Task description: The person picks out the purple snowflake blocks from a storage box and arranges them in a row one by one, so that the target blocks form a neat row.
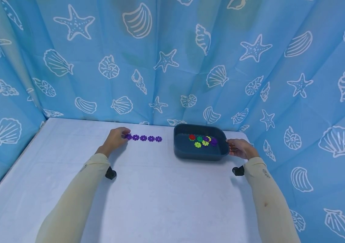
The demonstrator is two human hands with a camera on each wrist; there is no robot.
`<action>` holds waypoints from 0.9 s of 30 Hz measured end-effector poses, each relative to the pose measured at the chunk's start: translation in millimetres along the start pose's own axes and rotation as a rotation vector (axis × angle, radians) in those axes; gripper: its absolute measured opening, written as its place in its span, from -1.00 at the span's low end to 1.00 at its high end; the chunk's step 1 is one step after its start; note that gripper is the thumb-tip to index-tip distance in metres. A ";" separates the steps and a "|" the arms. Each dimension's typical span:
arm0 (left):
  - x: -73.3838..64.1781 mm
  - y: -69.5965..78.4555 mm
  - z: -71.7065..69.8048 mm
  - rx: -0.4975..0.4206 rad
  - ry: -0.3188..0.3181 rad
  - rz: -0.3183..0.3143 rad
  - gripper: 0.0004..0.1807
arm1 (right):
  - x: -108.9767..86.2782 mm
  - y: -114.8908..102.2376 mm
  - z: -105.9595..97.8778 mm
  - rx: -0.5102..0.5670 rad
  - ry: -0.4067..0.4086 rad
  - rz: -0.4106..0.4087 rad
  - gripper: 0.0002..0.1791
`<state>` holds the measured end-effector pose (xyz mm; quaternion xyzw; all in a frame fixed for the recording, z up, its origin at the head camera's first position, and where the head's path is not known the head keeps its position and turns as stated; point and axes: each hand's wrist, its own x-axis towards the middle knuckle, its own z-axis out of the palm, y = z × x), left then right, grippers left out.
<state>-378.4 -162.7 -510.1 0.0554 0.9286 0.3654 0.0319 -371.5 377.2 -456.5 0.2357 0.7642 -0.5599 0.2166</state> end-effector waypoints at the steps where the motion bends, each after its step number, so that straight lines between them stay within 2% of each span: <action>1: 0.3 -0.3 0.3 0.001 -0.001 0.001 -0.51 | -0.4 0.2 -0.1 -0.001 -0.001 0.000 -0.49; 6: 2.5 3.0 -0.3 0.004 -0.005 0.014 -0.50 | -1.8 0.8 -0.7 0.007 0.000 0.004 -0.50; 11: 8.7 22.5 0.5 -0.040 0.035 0.087 -0.54 | -2.1 0.2 0.9 0.012 -0.003 0.001 -0.49; 17: 22.6 76.0 18.5 -0.149 0.084 0.223 -0.56 | -3.2 -0.4 -0.4 0.004 0.032 0.021 -0.45; 23: 32.2 134.3 50.8 -0.241 0.073 0.318 -0.58 | -6.8 -0.7 0.9 0.000 0.031 0.014 -0.45; 27: 35.3 162.3 73.3 -0.284 0.046 0.375 -0.61 | -9.1 -2.2 5.3 -0.026 0.033 -0.001 -0.44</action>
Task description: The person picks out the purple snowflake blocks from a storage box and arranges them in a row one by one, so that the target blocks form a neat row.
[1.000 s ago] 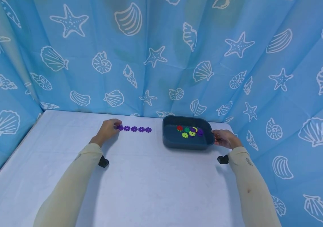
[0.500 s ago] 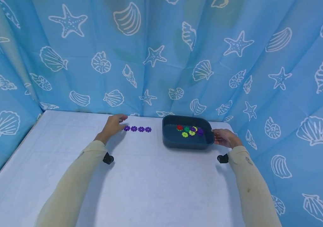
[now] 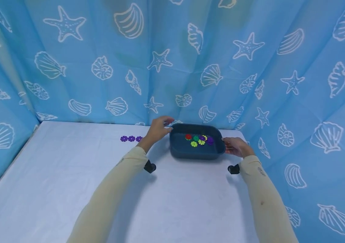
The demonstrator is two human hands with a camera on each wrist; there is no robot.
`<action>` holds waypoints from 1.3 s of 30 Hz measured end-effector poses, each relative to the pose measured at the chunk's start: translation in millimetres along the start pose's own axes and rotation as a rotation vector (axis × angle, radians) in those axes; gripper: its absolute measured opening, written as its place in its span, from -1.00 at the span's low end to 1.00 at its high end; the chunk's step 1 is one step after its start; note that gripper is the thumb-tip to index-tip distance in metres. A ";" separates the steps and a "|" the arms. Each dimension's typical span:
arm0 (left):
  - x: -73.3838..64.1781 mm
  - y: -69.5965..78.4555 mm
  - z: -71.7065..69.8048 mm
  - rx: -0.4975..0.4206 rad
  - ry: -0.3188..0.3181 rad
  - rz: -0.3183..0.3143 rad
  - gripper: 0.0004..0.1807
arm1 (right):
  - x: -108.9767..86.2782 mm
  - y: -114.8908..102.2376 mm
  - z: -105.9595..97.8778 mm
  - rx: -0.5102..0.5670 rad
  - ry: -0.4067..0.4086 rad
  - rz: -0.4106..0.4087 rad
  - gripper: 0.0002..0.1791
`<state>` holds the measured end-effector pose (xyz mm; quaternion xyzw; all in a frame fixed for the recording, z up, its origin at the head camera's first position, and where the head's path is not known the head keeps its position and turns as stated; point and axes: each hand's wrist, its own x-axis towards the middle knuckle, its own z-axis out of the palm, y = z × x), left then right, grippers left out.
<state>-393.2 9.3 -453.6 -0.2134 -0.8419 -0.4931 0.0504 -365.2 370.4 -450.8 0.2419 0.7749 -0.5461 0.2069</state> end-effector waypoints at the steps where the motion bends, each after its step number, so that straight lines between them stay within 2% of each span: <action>1: 1.3 2.7 6.0 -0.010 -0.007 0.010 -0.61 | 0.2 -0.6 2.1 -0.004 0.000 -0.002 -0.44; 7: 5.4 11.8 36.8 -0.037 -0.051 0.015 -0.59 | 3.9 -4.1 13.0 0.020 -0.015 -0.009 -0.48; 12: 5.1 15.3 57.4 -0.012 -0.081 -0.005 -0.59 | 5.1 -7.3 17.0 0.016 -0.002 0.003 -0.51; 18: 1.4 16.1 74.0 0.018 -0.118 -0.074 -0.59 | 6.1 -9.5 20.1 0.018 -0.014 -0.002 -0.51; 22: -0.8 18.2 81.0 0.047 -0.180 -0.122 -0.57 | 6.8 -10.8 17.0 0.050 -0.033 -0.005 -0.52; 26: -1.2 25.0 85.4 0.115 -0.235 -0.099 -0.54 | 3.6 -14.2 11.7 0.038 -0.042 -0.005 -0.51; 29: -5.1 27.9 87.7 0.146 -0.280 -0.091 -0.52 | 0.0 -13.5 8.1 0.038 -0.086 0.000 -0.55; 32: -12.0 28.9 87.7 0.144 -0.331 -0.101 -0.49 | -2.4 -8.8 4.5 0.063 -0.166 0.014 -0.62; 34: -15.7 29.4 86.3 0.148 -0.360 -0.104 -0.48 | -3.6 -5.5 3.0 0.081 -0.191 0.035 -0.66; 36: -17.3 29.5 84.9 0.147 -0.375 -0.111 -0.48 | -4.2 -2.4 2.0 0.089 -0.212 0.046 -0.67; 39: -15.3 28.7 84.6 0.122 -0.365 -0.131 -0.51 | -4.9 1.1 4.3 0.098 -0.205 0.055 -0.68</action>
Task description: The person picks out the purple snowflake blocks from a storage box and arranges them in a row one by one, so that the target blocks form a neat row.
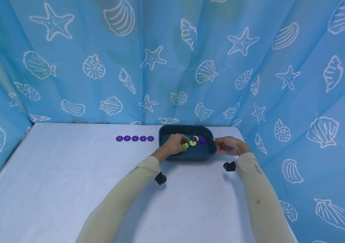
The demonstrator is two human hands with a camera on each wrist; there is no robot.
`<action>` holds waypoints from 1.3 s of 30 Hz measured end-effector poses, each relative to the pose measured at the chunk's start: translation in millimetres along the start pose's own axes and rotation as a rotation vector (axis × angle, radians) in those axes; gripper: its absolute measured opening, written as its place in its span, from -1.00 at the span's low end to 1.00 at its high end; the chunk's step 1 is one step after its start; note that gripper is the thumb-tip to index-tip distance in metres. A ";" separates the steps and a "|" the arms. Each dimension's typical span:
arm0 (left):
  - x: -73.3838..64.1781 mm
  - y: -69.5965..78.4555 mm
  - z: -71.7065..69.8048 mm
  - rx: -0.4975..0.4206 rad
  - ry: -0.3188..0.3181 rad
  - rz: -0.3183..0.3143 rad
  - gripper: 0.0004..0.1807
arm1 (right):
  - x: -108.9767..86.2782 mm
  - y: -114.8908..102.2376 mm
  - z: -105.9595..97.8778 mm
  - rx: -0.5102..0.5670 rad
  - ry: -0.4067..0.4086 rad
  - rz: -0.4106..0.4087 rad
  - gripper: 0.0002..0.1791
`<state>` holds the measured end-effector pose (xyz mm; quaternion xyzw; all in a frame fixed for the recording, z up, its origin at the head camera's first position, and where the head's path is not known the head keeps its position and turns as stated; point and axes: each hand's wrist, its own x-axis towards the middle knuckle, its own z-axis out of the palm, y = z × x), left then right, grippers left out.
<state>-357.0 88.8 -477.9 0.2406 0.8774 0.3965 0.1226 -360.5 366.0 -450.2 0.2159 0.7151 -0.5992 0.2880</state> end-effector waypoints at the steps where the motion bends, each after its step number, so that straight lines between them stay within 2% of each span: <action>1: 3.6 0.9 0.6 -0.008 0.006 -0.003 -0.52 | -0.2 0.4 -0.7 -0.003 -0.003 -0.001 -0.68; 3: 11.7 3.1 2.6 -0.021 0.023 -0.003 -0.54 | -0.2 1.4 -0.4 0.006 -0.013 0.002 -0.69; 9: 35.7 6.9 16.6 0.036 0.089 -0.006 -0.55 | -0.7 1.1 2.3 0.035 -0.068 0.002 -0.75; 13: 39.0 2.9 24.4 0.004 0.158 -0.062 -0.57 | 3.3 -0.1 8.1 0.034 -0.072 -0.010 -0.75; 15: 40.0 3.7 27.1 -0.005 0.186 -0.069 -0.57 | 4.7 -2.3 9.3 0.025 -0.050 -0.020 -0.74; 19: 41.3 9.4 30.6 -0.005 0.209 -0.028 -0.57 | 5.9 -6.4 7.6 -0.026 0.005 -0.031 -0.69; 24: 45.1 9.0 33.6 0.030 0.247 0.004 -0.57 | 8.4 -6.1 6.0 -0.033 0.009 -0.017 -0.68; 28: 52.9 6.5 35.3 0.058 0.242 0.027 -0.56 | 8.5 -4.8 4.6 -0.018 0.011 -0.010 -0.68; 35: 64.2 -0.9 39.7 0.116 0.187 0.048 -0.60 | 6.9 -3.3 5.6 0.002 0.010 -0.002 -0.67; 39: 68.2 -4.6 39.5 0.151 0.197 0.065 -0.64 | 7.8 -5.3 6.3 -0.018 0.020 -0.003 -0.68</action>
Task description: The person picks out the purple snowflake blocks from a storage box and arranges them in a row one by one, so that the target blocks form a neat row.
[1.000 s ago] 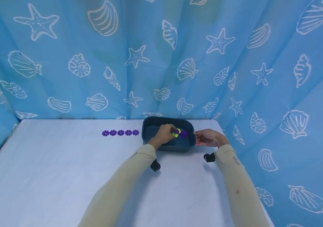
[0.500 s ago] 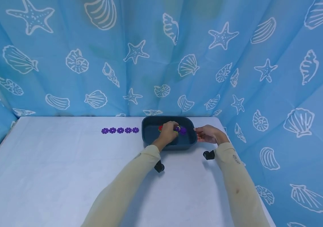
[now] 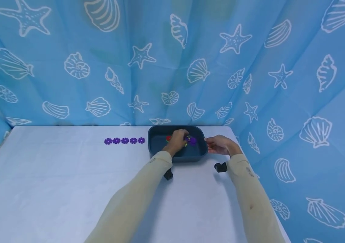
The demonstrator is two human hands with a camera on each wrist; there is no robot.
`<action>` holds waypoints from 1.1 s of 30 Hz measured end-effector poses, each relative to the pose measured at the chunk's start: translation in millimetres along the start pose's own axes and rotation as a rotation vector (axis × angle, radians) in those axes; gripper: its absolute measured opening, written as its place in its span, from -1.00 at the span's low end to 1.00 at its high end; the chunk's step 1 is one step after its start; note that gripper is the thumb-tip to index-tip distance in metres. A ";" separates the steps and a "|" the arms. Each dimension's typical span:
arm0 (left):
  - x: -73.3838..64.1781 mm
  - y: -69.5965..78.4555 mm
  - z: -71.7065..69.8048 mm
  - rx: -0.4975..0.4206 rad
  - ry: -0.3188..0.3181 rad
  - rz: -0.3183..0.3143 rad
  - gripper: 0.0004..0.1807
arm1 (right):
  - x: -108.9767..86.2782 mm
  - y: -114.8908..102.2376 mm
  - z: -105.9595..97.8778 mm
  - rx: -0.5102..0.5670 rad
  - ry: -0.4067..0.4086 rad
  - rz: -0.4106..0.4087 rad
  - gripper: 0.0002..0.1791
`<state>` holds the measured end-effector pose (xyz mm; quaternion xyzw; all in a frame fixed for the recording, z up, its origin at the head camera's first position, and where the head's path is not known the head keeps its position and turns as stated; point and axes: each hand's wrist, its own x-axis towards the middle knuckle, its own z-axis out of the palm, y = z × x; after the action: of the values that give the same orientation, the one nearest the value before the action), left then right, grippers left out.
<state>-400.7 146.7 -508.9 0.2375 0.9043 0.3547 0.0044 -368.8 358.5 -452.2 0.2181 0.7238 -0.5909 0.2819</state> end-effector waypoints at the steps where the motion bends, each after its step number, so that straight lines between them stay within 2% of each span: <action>1: 0.2 -0.4 -0.4 0.004 0.002 0.003 -0.65 | 0.1 -0.5 0.5 -0.009 0.002 -0.002 -0.68; 5: 0.6 0.4 -3.1 0.020 0.001 -0.009 -0.66 | 1.3 -2.1 1.8 -0.019 0.005 -0.007 -0.68; 17: 2.8 7.1 -2.1 0.098 -0.079 -0.109 -0.67 | 4.0 1.4 1.1 -0.002 0.035 -0.003 -0.64; 21: 2.1 7.4 -1.8 0.085 -0.093 -0.123 -0.67 | 3.8 3.0 1.1 0.011 0.034 -0.004 -0.61; 33: 1.3 6.0 2.1 0.060 -0.069 -0.119 -0.59 | 2.8 4.1 0.7 0.017 0.052 -0.010 -0.66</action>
<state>-398.9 152.4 -506.4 0.1953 0.9265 0.3179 0.0496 -368.1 358.6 -457.1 0.2322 0.7269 -0.5924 0.2585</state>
